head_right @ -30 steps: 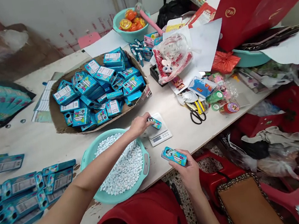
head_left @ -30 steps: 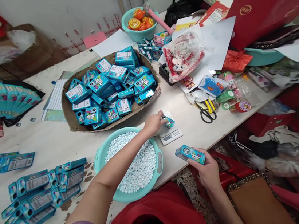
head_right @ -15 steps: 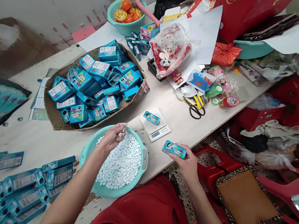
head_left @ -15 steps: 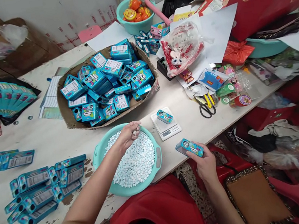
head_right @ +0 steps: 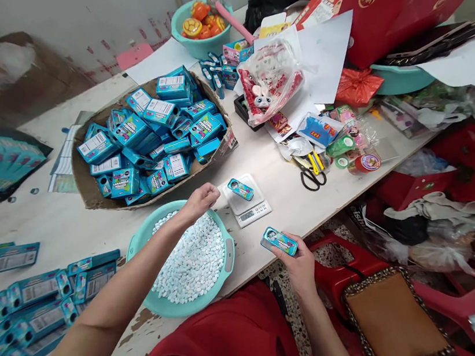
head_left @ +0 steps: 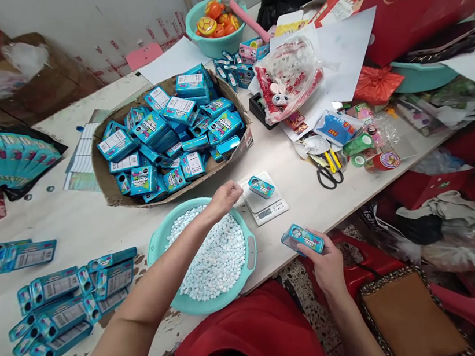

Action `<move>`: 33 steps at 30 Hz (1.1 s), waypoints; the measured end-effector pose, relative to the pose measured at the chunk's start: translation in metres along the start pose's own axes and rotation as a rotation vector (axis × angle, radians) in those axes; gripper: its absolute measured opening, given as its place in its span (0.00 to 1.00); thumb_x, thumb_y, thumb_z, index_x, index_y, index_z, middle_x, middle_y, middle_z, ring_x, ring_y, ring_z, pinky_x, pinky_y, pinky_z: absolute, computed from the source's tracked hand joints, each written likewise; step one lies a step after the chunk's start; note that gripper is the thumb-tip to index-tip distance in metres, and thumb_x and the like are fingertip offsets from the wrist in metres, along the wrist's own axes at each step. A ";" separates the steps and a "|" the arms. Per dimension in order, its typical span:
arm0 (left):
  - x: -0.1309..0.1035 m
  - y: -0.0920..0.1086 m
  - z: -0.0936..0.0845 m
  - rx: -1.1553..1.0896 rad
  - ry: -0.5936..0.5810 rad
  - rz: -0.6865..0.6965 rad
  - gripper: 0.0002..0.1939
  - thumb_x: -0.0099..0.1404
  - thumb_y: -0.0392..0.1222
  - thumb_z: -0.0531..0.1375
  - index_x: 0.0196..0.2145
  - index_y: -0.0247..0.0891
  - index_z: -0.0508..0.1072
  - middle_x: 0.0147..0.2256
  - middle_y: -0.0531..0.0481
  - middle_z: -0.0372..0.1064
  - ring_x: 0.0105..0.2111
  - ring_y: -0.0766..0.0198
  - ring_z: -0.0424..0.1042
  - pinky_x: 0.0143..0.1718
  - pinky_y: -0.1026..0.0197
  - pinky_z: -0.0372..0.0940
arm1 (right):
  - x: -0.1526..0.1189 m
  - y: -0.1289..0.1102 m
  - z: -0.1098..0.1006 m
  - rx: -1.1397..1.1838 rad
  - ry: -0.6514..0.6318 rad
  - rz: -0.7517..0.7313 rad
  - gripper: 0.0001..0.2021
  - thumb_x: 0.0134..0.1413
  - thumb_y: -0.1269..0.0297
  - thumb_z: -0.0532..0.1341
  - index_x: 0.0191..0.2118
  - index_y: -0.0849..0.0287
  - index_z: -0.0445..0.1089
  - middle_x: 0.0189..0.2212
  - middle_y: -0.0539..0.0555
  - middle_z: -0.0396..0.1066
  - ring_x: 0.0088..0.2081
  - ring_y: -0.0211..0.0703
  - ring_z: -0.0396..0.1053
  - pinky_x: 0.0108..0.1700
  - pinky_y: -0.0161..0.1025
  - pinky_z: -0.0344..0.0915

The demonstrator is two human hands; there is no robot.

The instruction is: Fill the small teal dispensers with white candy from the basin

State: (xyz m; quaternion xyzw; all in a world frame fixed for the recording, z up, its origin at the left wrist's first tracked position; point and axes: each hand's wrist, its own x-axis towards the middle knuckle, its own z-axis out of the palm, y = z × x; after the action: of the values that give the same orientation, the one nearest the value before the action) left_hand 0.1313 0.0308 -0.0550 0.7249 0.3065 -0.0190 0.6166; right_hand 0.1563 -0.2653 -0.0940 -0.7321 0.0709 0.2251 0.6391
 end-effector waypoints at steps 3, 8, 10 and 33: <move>0.018 0.014 0.009 0.245 0.006 0.118 0.10 0.59 0.47 0.56 0.29 0.36 0.68 0.21 0.55 0.60 0.22 0.69 0.57 0.24 0.66 0.50 | 0.002 0.002 -0.001 -0.003 0.002 0.004 0.26 0.32 0.60 0.73 0.42 0.61 0.72 0.35 0.52 0.75 0.35 0.45 0.71 0.42 0.42 0.67; 0.030 0.016 0.012 0.349 -0.032 0.185 0.13 0.62 0.47 0.54 0.41 0.39 0.70 0.21 0.55 0.61 0.23 0.66 0.59 0.27 0.65 0.50 | 0.005 0.010 -0.004 -0.002 0.001 -0.009 0.25 0.34 0.60 0.72 0.43 0.60 0.71 0.35 0.52 0.75 0.35 0.45 0.71 0.42 0.42 0.67; 0.030 0.008 0.014 0.443 -0.022 0.208 0.11 0.61 0.46 0.56 0.41 0.42 0.70 0.22 0.54 0.63 0.24 0.64 0.61 0.28 0.64 0.50 | 0.007 0.008 -0.002 0.000 0.008 -0.015 0.25 0.34 0.60 0.72 0.43 0.60 0.71 0.36 0.52 0.75 0.36 0.45 0.71 0.43 0.43 0.67; -0.288 -0.216 -0.133 0.484 1.203 -0.784 0.17 0.61 0.52 0.54 0.38 0.38 0.74 0.20 0.51 0.60 0.21 0.63 0.56 0.25 0.63 0.50 | 0.098 0.003 0.110 -0.115 -0.080 -0.472 0.38 0.41 0.54 0.67 0.58 0.62 0.57 0.57 0.64 0.59 0.57 0.51 0.60 0.55 0.48 0.61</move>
State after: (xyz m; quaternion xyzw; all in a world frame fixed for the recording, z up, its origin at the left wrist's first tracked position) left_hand -0.2500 0.0416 -0.0970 0.5633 0.8126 0.0953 0.1148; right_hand 0.2163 -0.1415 -0.1469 -0.7539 -0.1405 0.1020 0.6337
